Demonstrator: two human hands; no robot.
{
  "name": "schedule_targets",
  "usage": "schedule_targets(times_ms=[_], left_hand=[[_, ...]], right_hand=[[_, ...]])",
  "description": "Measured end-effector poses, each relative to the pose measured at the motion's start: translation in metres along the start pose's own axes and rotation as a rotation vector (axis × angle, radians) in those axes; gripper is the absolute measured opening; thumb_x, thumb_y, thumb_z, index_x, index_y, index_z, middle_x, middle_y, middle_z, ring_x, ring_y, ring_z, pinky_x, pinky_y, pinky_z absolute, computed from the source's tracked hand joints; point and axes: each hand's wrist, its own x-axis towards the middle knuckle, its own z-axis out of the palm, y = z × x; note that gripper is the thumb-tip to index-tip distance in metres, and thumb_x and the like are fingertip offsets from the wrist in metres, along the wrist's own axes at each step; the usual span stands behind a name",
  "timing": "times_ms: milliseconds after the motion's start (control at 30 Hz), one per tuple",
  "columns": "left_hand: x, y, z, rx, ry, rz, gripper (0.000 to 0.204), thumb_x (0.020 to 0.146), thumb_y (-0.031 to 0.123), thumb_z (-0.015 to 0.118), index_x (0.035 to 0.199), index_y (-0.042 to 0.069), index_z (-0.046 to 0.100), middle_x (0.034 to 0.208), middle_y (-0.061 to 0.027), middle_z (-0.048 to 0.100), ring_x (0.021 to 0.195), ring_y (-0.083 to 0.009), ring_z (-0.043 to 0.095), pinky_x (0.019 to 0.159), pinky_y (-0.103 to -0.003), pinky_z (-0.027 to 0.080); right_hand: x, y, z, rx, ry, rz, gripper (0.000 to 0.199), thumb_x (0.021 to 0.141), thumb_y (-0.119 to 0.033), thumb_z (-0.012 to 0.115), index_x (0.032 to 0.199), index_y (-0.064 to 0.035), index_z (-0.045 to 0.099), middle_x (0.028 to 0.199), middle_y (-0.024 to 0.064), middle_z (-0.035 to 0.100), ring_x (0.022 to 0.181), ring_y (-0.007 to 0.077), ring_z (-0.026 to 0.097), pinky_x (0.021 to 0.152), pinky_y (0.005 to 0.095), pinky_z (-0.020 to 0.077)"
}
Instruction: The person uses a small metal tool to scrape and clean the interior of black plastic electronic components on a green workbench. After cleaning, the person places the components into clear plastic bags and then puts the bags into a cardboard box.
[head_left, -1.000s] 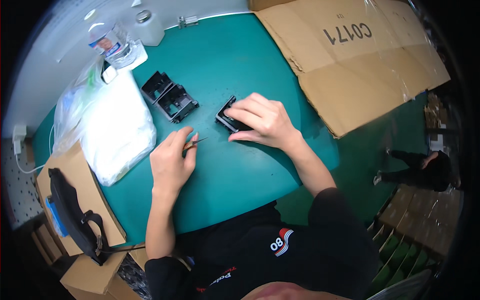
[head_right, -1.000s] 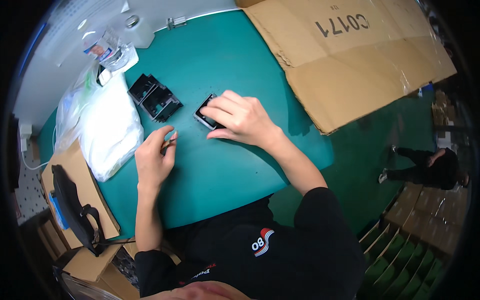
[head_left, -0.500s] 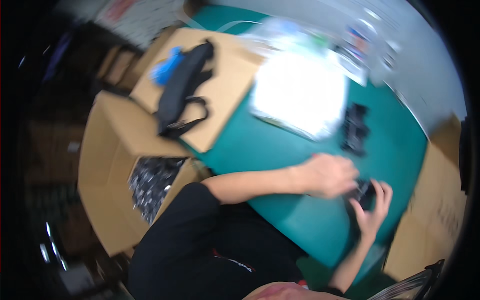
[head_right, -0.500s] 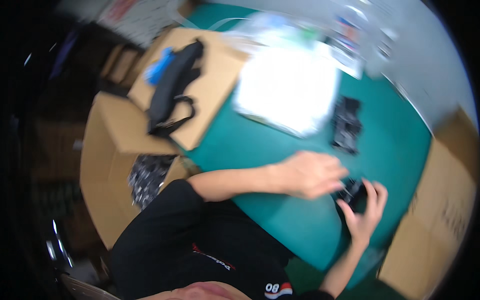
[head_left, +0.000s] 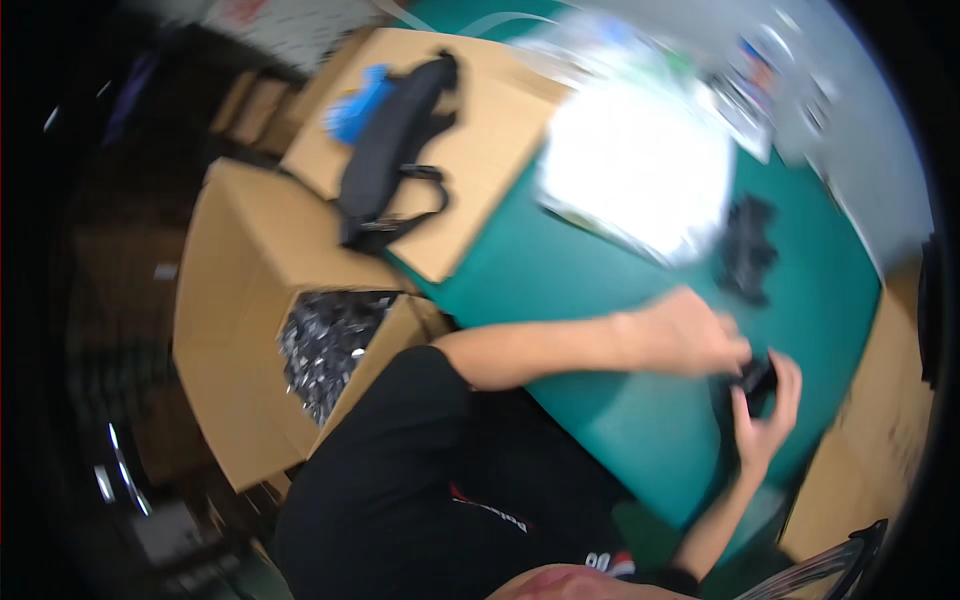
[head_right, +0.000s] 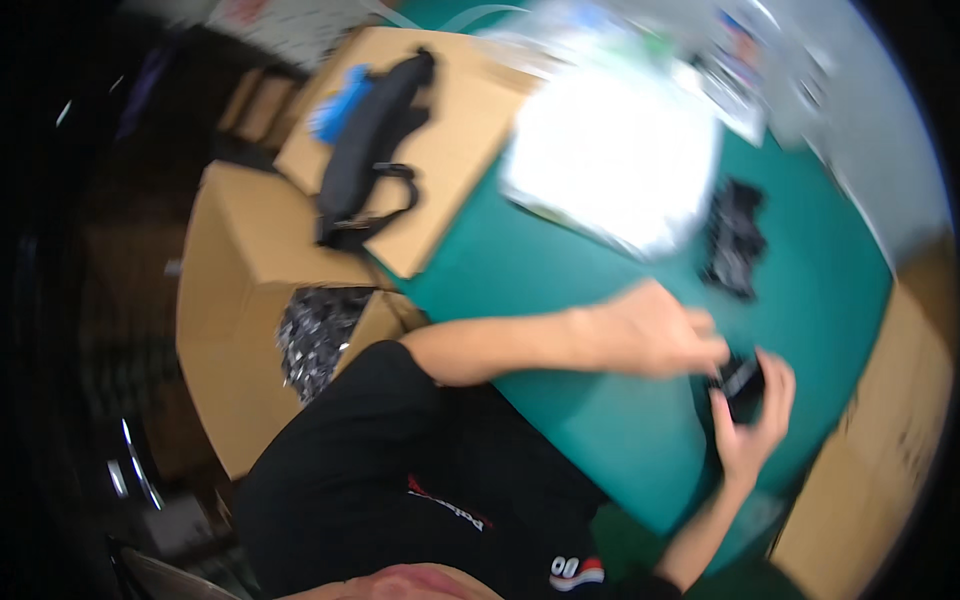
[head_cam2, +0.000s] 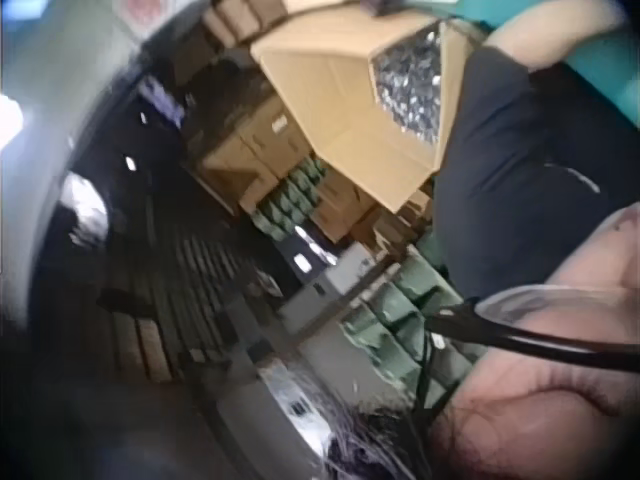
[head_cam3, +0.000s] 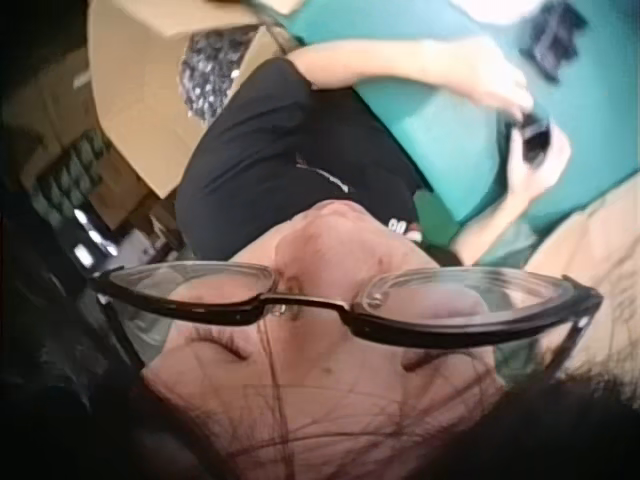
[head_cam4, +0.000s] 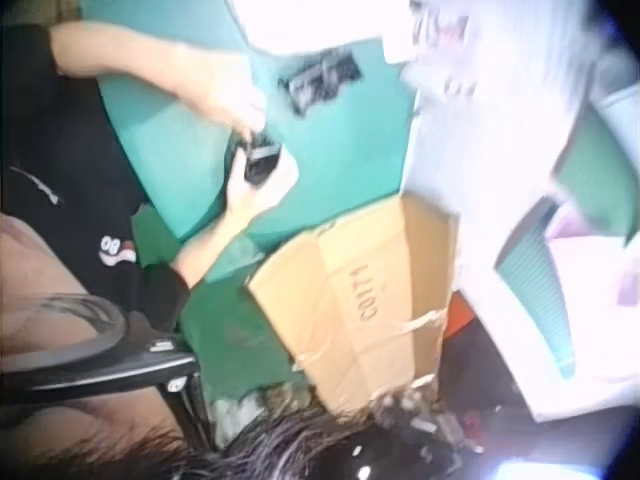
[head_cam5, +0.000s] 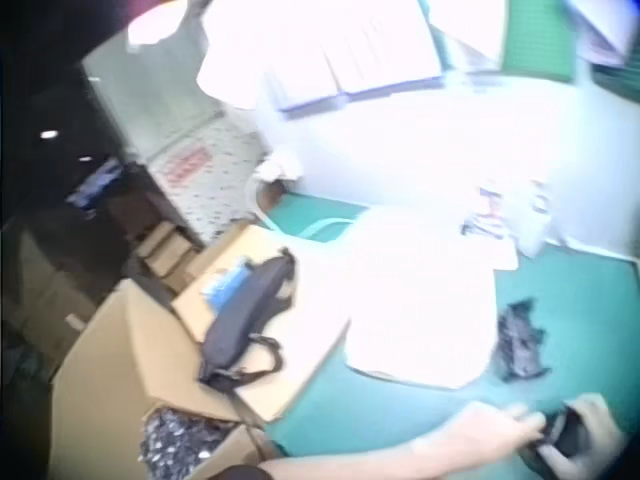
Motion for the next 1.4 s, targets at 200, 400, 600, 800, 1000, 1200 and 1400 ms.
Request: schedule_targets(times_ms=[200, 400, 600, 800, 1000, 1200, 1400], left_hand=[[0.014, 0.005, -0.014, -0.110, -0.025, -0.080, 0.015, 0.090, 0.024, 0.073, 0.098, 0.011, 0.070, 0.080, -0.0075, 0.057, 0.070, -0.0257, 0.064, 0.058, -0.037, 0.051], [0.009, 0.008, -0.012, 0.015, -0.143, -0.018, 0.014, 0.087, 0.020, 0.076, 0.098, 0.013, 0.070, 0.076, -0.0051, 0.054, 0.063, -0.0224, 0.062, 0.053, -0.035, 0.050], [0.010, 0.006, -0.008, -0.078, -0.102, 0.007, 0.025, 0.086, 0.019, 0.077, 0.111, 0.013, 0.076, 0.071, -0.0037, 0.054, 0.056, -0.0202, 0.056, 0.053, -0.035, 0.046], [0.012, 0.010, -0.007, -0.050, -0.139, -0.022, 0.023, 0.086, 0.021, 0.077, 0.108, 0.013, 0.077, 0.070, -0.0034, 0.053, 0.055, -0.0202, 0.056, 0.051, -0.035, 0.045], [0.012, 0.011, -0.006, 0.016, -0.181, -0.047, 0.019, 0.088, 0.029, 0.076, 0.100, 0.014, 0.076, 0.070, -0.0021, 0.054, 0.057, -0.0209, 0.060, 0.050, -0.035, 0.047], [0.013, 0.015, -0.007, 0.069, -0.187, -0.065, 0.018, 0.088, 0.031, 0.076, 0.098, 0.016, 0.076, 0.071, -0.0016, 0.054, 0.055, -0.0218, 0.060, 0.048, -0.035, 0.046], [0.015, 0.017, -0.011, 0.079, -0.233, -0.069, 0.016, 0.088, 0.033, 0.075, 0.093, 0.017, 0.075, 0.069, -0.0021, 0.053, 0.054, -0.0225, 0.060, 0.048, -0.036, 0.045]], right_hand=[[0.007, -0.001, -0.006, 0.003, 0.059, -0.034, 0.066, 0.065, -0.020, 0.093, 0.123, -0.0018, 0.066, 0.112, 0.0160, 0.065, 0.100, 0.0316, 0.066, 0.087, 0.0385, 0.0543], [0.000, 0.002, -0.001, 0.060, 0.094, -0.036, 0.066, 0.065, -0.024, 0.093, 0.121, -0.0010, 0.067, 0.111, 0.0145, 0.066, 0.098, 0.0299, 0.066, 0.084, 0.0382, 0.0552], [0.002, 0.002, 0.004, 0.062, 0.107, -0.060, 0.066, 0.065, -0.029, 0.094, 0.118, -0.0004, 0.067, 0.109, 0.0144, 0.068, 0.098, 0.0311, 0.067, 0.086, 0.0390, 0.0557], [0.002, 0.007, 0.005, 0.071, 0.124, -0.085, 0.064, 0.065, -0.028, 0.094, 0.115, -0.0007, 0.067, 0.106, 0.0144, 0.069, 0.098, 0.0318, 0.066, 0.085, 0.0395, 0.0556], [0.002, 0.010, 0.005, 0.099, 0.127, -0.097, 0.063, 0.065, -0.028, 0.095, 0.115, -0.0010, 0.066, 0.105, 0.0142, 0.068, 0.095, 0.0318, 0.066, 0.084, 0.0390, 0.0555], [0.003, 0.012, 0.005, 0.126, 0.112, -0.081, 0.062, 0.065, -0.027, 0.095, 0.114, -0.0025, 0.066, 0.101, 0.0128, 0.067, 0.091, 0.0303, 0.065, 0.080, 0.0370, 0.0557], [0.003, 0.012, 0.005, 0.141, 0.108, -0.080, 0.062, 0.065, -0.028, 0.095, 0.114, -0.0030, 0.066, 0.098, 0.0122, 0.065, 0.089, 0.0298, 0.065, 0.078, 0.0368, 0.0555]])
